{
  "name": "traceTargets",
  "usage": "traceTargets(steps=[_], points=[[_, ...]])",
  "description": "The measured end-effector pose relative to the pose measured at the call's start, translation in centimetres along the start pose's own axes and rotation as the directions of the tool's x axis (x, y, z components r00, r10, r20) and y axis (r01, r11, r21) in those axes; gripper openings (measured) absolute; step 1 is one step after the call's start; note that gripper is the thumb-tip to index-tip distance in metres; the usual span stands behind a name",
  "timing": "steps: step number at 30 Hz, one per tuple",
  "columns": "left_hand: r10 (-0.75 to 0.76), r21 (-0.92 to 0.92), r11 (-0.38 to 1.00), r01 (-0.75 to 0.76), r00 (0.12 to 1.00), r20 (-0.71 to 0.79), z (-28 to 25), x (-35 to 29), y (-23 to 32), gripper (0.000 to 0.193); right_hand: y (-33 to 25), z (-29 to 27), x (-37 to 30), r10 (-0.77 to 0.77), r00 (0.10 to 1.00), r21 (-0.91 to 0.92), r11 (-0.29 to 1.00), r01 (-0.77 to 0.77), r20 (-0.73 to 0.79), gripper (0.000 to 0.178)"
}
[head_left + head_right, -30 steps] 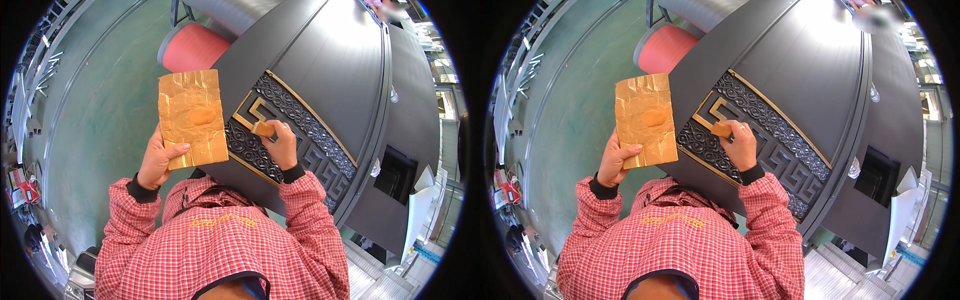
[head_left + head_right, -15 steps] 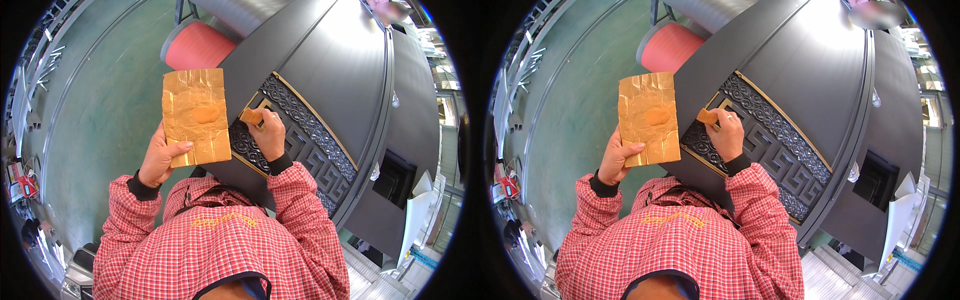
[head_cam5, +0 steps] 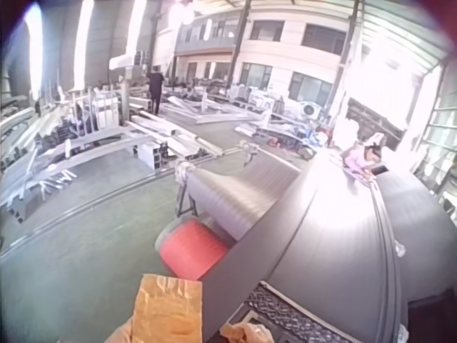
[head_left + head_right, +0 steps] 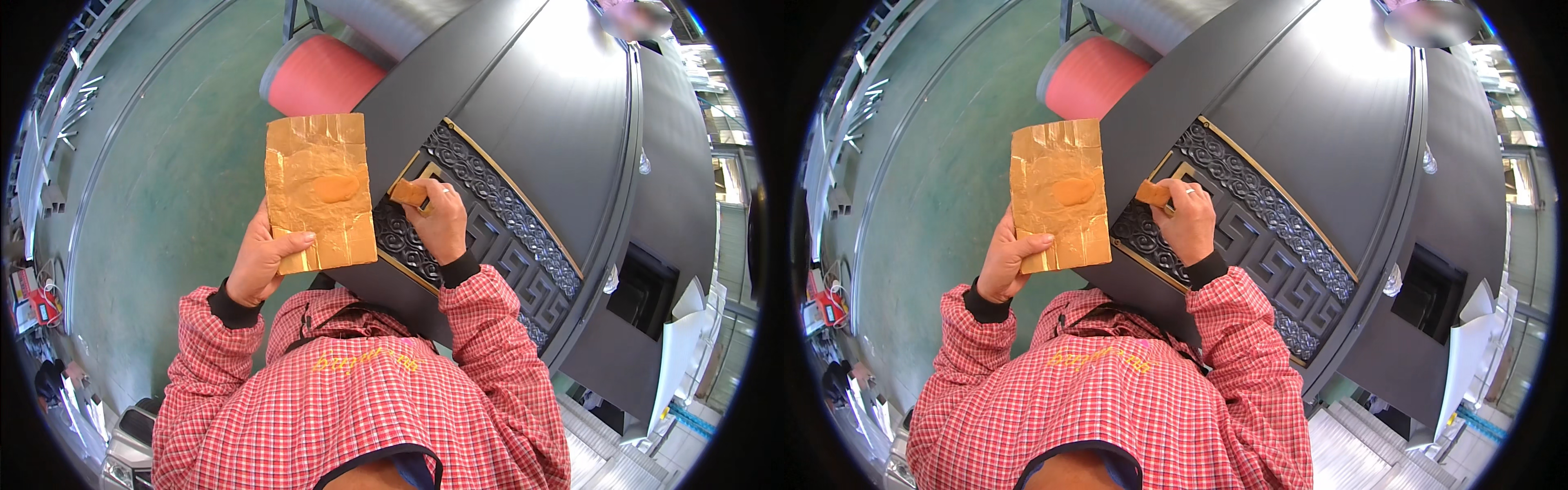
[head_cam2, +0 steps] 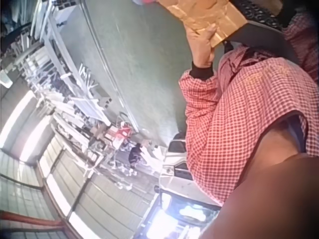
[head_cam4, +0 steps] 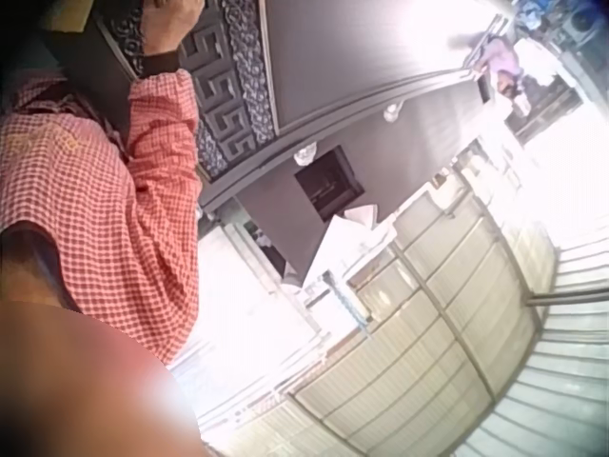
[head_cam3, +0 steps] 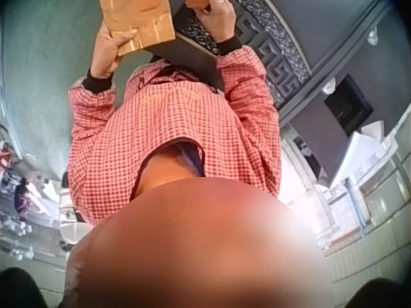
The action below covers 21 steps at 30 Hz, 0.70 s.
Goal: The person holds a sheet of gold leaf in the left hand and uses a small sponge in the right hand to rub gold leaf onto a decorative pattern on a dark gray panel. The person repeatedly rubs the sponge along the pattern, occasionally lifting the sponge to check the sheet.
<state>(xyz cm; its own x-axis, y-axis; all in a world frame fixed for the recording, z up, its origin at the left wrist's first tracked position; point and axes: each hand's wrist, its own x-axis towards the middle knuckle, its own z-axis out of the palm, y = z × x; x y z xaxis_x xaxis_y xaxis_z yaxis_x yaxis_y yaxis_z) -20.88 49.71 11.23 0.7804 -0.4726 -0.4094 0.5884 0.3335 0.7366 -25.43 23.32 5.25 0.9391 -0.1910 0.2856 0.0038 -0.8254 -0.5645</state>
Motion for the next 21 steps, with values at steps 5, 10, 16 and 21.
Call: traceTargets(steps=[5,10,16,21], points=[[0.001,-0.001,1.0,-0.001,1.0,0.011,0.0,0.2,-0.1,0.066,0.0,-0.7,-0.1,0.031,0.999,0.013,0.999,-0.031,-0.029,0.036],[0.005,0.001,1.0,-0.005,1.0,0.018,0.1,0.2,-0.1,0.066,0.6,-1.0,-0.3,0.02,0.999,-0.005,1.0,-0.02,-0.034,0.035],[-0.02,0.016,1.0,0.02,1.0,0.008,0.1,0.2,-0.2,0.065,1.0,-2.2,-1.1,0.08,0.995,-0.041,0.996,-0.082,-0.059,0.035],[-0.029,0.001,1.0,0.029,0.999,0.037,0.4,0.5,-0.5,0.065,2.6,-3.5,-2.3,0.052,0.999,-0.045,0.998,-0.051,0.012,0.035]])
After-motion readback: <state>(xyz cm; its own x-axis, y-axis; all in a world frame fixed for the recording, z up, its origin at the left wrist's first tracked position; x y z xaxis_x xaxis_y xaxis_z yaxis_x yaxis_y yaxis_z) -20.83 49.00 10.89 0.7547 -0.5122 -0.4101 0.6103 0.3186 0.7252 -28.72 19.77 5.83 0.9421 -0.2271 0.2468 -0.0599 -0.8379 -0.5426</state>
